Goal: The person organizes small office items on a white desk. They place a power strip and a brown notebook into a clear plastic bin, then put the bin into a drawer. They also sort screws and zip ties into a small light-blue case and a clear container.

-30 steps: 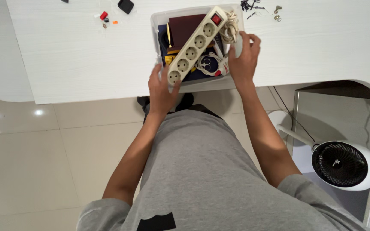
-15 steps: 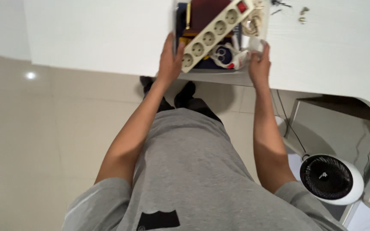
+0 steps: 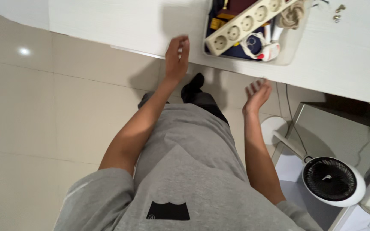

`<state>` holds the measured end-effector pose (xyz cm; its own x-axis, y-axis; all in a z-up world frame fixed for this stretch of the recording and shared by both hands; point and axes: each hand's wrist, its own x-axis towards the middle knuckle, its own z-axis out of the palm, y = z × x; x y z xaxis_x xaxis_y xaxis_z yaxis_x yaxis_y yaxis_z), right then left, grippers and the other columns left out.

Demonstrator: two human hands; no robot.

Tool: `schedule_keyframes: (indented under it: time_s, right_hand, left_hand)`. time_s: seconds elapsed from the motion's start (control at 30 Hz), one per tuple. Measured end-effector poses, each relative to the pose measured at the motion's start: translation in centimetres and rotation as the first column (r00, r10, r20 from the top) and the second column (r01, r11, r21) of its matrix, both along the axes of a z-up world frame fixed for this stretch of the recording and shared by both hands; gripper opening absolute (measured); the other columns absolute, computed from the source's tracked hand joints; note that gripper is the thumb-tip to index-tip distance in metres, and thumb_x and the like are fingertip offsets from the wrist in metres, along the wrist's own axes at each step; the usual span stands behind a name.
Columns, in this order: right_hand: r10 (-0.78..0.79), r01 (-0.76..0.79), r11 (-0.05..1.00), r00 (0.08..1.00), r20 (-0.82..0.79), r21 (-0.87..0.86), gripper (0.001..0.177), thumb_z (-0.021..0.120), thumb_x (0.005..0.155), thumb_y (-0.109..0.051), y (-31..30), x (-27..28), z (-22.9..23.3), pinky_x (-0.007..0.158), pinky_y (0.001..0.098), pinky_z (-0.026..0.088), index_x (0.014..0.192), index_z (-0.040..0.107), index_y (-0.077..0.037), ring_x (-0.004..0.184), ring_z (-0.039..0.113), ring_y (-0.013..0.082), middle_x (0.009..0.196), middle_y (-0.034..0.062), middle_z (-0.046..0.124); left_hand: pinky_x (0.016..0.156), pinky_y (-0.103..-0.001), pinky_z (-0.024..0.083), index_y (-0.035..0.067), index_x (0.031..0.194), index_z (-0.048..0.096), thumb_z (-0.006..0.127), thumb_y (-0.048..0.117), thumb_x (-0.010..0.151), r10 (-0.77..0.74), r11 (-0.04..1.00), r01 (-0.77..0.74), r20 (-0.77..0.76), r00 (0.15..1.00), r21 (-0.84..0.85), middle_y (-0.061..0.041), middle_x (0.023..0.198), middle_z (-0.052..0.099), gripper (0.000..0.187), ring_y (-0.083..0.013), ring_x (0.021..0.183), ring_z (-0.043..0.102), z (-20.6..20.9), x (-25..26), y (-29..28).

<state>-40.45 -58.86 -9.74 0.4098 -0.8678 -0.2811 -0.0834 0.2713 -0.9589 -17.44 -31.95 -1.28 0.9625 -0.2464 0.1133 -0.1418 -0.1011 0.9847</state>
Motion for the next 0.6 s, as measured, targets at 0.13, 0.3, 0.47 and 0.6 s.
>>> schedule_keyframes:
  time_s: [0.13,0.3,0.47,0.6]
  right_hand:
    - [0.204,-0.174,0.963,0.969,-0.136,0.207,0.050,0.042,0.107,-0.044,8.1,-1.0,-4.8,0.092,0.0442,0.060,0.144,0.047,-0.010,0.117,0.065,0.0299,0.138,0.0153,0.059]
    - [0.303,-0.203,0.884,0.935,-0.186,0.421,0.045,0.044,0.107,-0.031,16.4,1.7,-9.7,0.094,0.0456,0.057,0.146,0.046,-0.009,0.116,0.064,0.0333,0.135,0.0168,0.059]
    - [0.385,-0.255,0.772,0.916,-0.109,0.582,0.055,0.044,0.105,-0.027,22.8,7.2,-15.3,0.105,0.0486,0.053,0.156,0.035,-0.010,0.128,0.058,0.0349,0.144,0.0167,0.051]
    - [0.391,-0.305,0.703,0.921,0.010,0.642,0.060,0.047,0.104,-0.031,25.9,12.2,-21.0,0.112,0.0513,0.049,0.157,0.030,-0.011,0.136,0.052,0.0355,0.152,0.0172,0.044]
  left_hand:
    - [0.080,-0.031,0.057,0.005,0.115,0.067,0.053,0.034,0.108,-0.036,0.999,0.035,-0.180,0.983,-0.007,-0.008,0.102,0.075,0.033,-0.0174,0.091,0.072,-3.2,-1.8,7.9]
    - [0.077,-0.032,0.056,0.003,0.116,0.067,0.054,0.032,0.107,-0.007,0.990,0.066,-0.419,0.908,0.125,-0.009,0.099,0.074,0.033,-0.0166,0.085,0.069,-9.1,-1.6,18.2]
    - [0.077,-0.032,0.055,0.001,0.119,0.066,0.055,0.029,0.105,0.076,0.986,0.011,-0.498,0.864,0.169,-0.011,0.097,0.072,0.033,-0.0176,0.084,0.069,-15.0,-0.8,27.7]
    - [0.075,-0.031,0.056,-0.001,0.117,0.066,0.054,0.026,0.105,0.110,0.986,-0.025,-0.536,0.837,0.164,-0.011,0.099,0.074,0.032,-0.0176,0.083,0.071,-21.0,-2.2,32.6]
